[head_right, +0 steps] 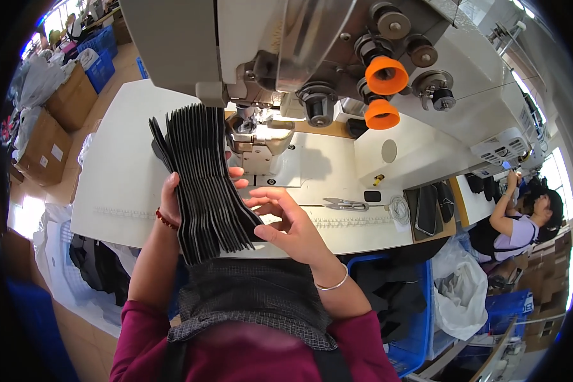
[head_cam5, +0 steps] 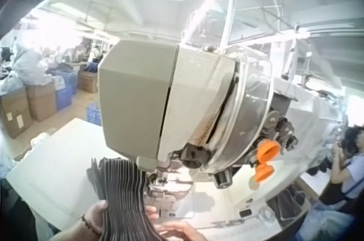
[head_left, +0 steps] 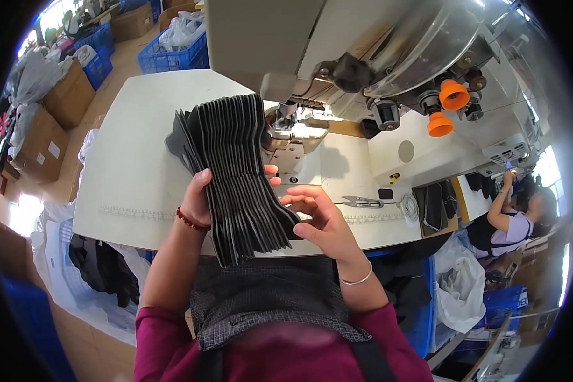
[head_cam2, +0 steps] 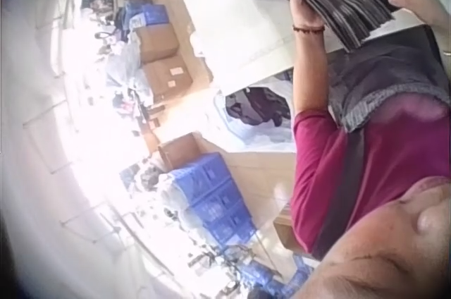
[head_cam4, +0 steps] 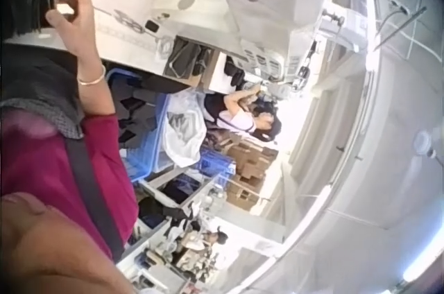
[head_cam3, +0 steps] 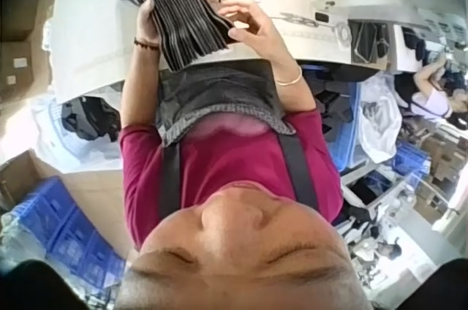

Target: Organizing and aligning shoe upper components at a sewing workstation.

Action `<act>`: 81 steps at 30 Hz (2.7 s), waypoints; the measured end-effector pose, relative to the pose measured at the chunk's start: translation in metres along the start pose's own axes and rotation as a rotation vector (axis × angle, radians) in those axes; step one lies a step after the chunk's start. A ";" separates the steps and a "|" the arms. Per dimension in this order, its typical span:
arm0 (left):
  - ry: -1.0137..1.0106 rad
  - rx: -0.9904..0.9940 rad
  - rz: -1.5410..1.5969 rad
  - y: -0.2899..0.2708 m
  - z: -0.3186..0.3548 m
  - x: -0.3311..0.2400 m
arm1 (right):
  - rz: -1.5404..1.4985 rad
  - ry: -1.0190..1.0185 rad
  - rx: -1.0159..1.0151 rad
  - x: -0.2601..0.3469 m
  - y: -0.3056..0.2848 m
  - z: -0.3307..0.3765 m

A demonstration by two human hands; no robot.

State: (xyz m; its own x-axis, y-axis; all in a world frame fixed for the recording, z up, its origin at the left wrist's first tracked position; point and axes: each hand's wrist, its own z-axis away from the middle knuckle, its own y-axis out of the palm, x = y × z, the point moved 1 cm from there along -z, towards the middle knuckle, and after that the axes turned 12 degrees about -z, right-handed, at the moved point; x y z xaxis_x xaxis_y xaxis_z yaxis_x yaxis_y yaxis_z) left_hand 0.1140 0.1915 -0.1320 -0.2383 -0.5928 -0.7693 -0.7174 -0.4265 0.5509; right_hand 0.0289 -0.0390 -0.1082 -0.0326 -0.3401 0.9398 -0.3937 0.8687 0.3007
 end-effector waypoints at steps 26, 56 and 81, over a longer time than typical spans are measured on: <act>0.006 -0.009 0.005 -0.005 0.002 0.004 | 0.596 -0.357 0.056 0.016 0.013 0.009; -0.009 -0.031 0.015 -0.003 0.002 0.004 | 0.676 -0.545 -0.029 -0.002 0.031 0.009; -0.005 -0.022 0.039 -0.002 0.002 0.004 | 0.702 -0.573 0.012 -0.002 0.039 0.007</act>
State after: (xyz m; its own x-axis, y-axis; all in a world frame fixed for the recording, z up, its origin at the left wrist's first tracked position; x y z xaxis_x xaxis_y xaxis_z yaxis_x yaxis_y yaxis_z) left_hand 0.1132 0.1917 -0.1365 -0.2694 -0.6055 -0.7488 -0.6927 -0.4184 0.5875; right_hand 0.0072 -0.0070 -0.0992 -0.7196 0.1366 0.6808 -0.1206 0.9410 -0.3162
